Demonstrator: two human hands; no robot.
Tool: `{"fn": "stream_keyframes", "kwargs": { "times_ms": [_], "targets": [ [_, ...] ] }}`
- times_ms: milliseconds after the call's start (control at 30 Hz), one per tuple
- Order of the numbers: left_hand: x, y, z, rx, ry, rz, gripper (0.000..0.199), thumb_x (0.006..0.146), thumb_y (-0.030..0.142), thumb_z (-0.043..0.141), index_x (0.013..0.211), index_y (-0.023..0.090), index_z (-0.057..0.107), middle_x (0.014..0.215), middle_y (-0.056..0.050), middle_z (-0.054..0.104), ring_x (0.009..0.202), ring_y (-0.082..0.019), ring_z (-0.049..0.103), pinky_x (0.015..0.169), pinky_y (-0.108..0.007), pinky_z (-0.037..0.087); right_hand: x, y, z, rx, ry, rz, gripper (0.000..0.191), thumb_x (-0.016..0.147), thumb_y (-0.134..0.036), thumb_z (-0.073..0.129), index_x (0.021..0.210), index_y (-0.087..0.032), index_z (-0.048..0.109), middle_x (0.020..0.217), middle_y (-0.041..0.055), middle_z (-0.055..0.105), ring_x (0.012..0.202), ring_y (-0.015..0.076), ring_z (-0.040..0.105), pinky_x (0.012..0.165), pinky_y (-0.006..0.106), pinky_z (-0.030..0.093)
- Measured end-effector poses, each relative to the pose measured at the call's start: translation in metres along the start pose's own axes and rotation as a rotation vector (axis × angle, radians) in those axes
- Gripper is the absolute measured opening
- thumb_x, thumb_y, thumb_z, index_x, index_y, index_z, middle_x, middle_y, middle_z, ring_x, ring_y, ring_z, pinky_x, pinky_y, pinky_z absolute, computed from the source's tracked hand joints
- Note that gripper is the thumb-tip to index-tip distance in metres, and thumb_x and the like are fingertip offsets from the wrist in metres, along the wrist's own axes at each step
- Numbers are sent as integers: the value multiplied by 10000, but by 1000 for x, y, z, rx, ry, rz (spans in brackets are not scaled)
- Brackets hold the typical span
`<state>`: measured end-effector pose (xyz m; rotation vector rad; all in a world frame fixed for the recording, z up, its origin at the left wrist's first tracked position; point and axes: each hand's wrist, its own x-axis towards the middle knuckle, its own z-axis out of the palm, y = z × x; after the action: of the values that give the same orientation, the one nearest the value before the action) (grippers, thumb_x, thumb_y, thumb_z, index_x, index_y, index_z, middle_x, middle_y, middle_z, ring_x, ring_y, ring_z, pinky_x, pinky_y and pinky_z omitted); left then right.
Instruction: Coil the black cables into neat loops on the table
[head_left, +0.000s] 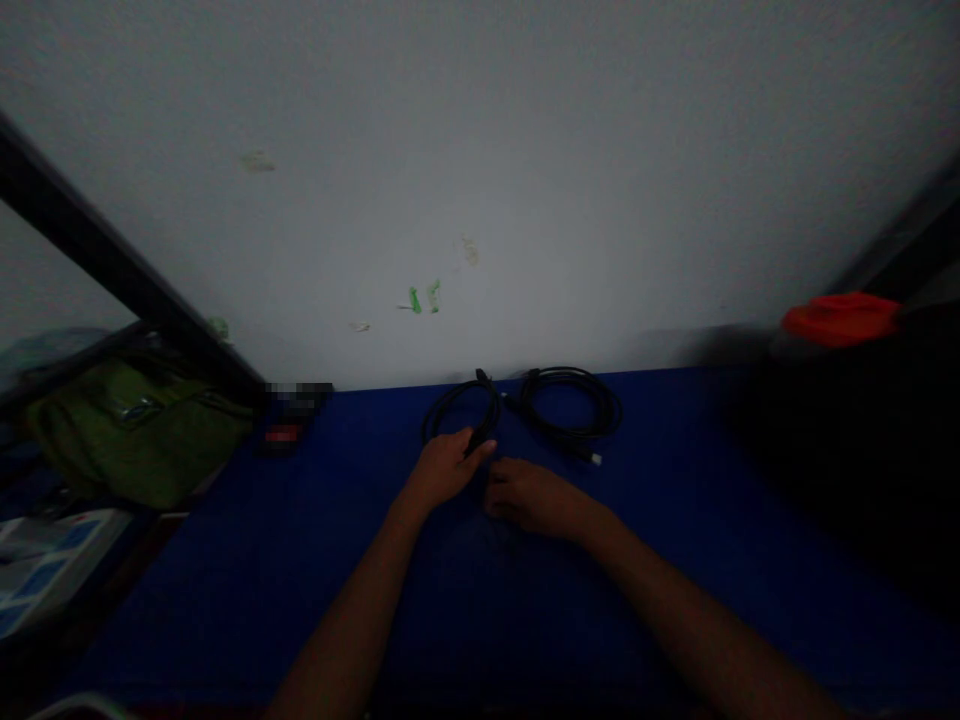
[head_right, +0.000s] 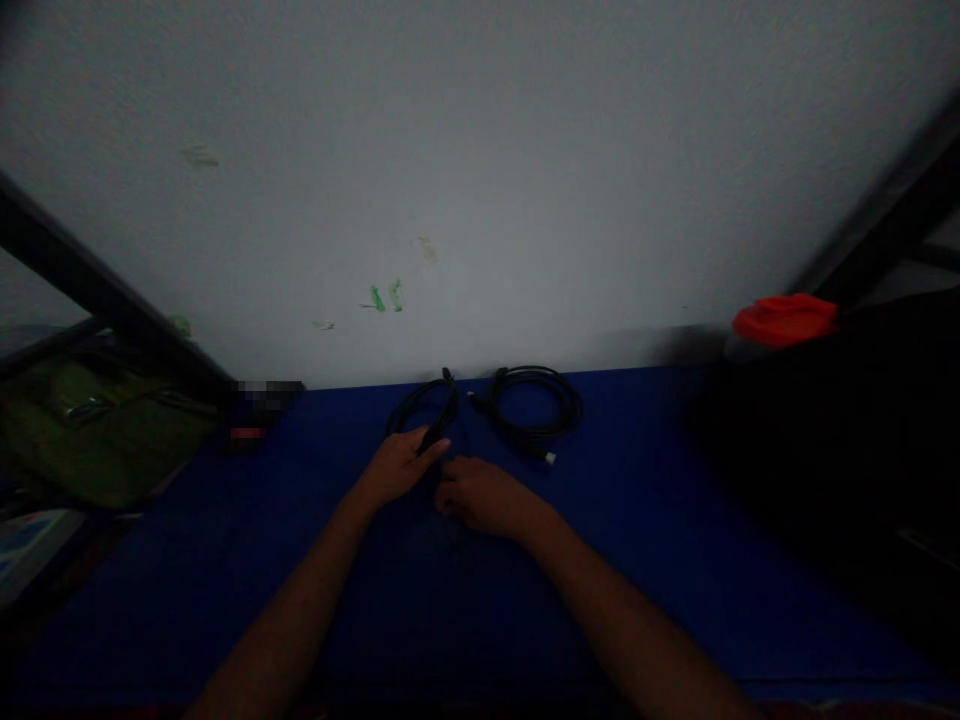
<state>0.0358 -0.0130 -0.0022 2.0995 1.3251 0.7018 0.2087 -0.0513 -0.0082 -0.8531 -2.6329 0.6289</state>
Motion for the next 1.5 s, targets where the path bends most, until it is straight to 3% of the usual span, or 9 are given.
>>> {"fn": "stream_keyframes", "kwargs": {
  "times_ms": [200,333,500,600,767,900,1067,1300,1500],
  "targets": [
    [1,-3,2,-32,-8,5,370,780,523,471,600,200,486,551,7,494,541,-155,458,531,-252,277,-3,2,-8,68,165,81,68,821,-144,484,838,-168,545,840,42,550,765,142,511,704,256,404],
    [1,-4,3,-23,-16,3,345,800,498,458,633,198,494,574,9,503,537,-147,461,517,-245,278,-3,12,-10,8,285,245,50,814,-144,478,798,-167,519,799,38,539,736,145,509,678,262,402],
    [0,1,3,-39,46,-15,340,812,485,447,632,198,470,558,20,476,537,-147,464,522,-245,275,0,14,-6,-125,306,471,72,811,-138,470,759,-154,517,772,61,541,731,170,529,674,284,401],
    [-1,5,5,-15,19,2,351,819,491,436,627,198,466,553,17,477,529,-151,465,517,-248,262,3,12,-2,-109,376,552,83,812,-155,473,741,-158,515,761,61,543,701,167,526,636,278,395],
    [-4,10,9,-33,-46,32,364,804,505,463,611,198,489,561,-5,514,534,-160,483,514,-251,269,6,13,3,112,583,446,61,792,-156,493,740,-169,522,736,30,545,693,148,523,625,258,399],
    [-5,14,7,-2,-81,8,365,837,509,404,724,188,537,575,-11,547,541,-165,524,514,-246,314,6,16,4,249,704,377,62,797,-197,499,755,-173,538,722,15,547,666,133,519,612,248,404],
    [-6,19,4,2,-149,30,357,881,465,342,1025,187,512,661,-2,613,630,-168,597,597,-249,402,6,21,4,317,711,373,63,779,-185,512,728,-166,543,686,1,543,625,120,510,578,233,397],
    [-5,14,11,98,-110,51,302,893,424,326,991,184,481,843,-51,641,793,-202,618,702,-294,431,2,22,-1,254,641,343,66,791,-194,508,737,-174,539,693,4,549,620,118,528,558,226,413],
    [-6,16,15,167,-114,16,353,894,443,305,1076,169,435,857,-77,642,801,-234,626,680,-319,436,1,21,-1,490,520,435,72,803,-231,487,757,-177,495,638,-25,534,409,88,517,385,202,407]
  ]
}}
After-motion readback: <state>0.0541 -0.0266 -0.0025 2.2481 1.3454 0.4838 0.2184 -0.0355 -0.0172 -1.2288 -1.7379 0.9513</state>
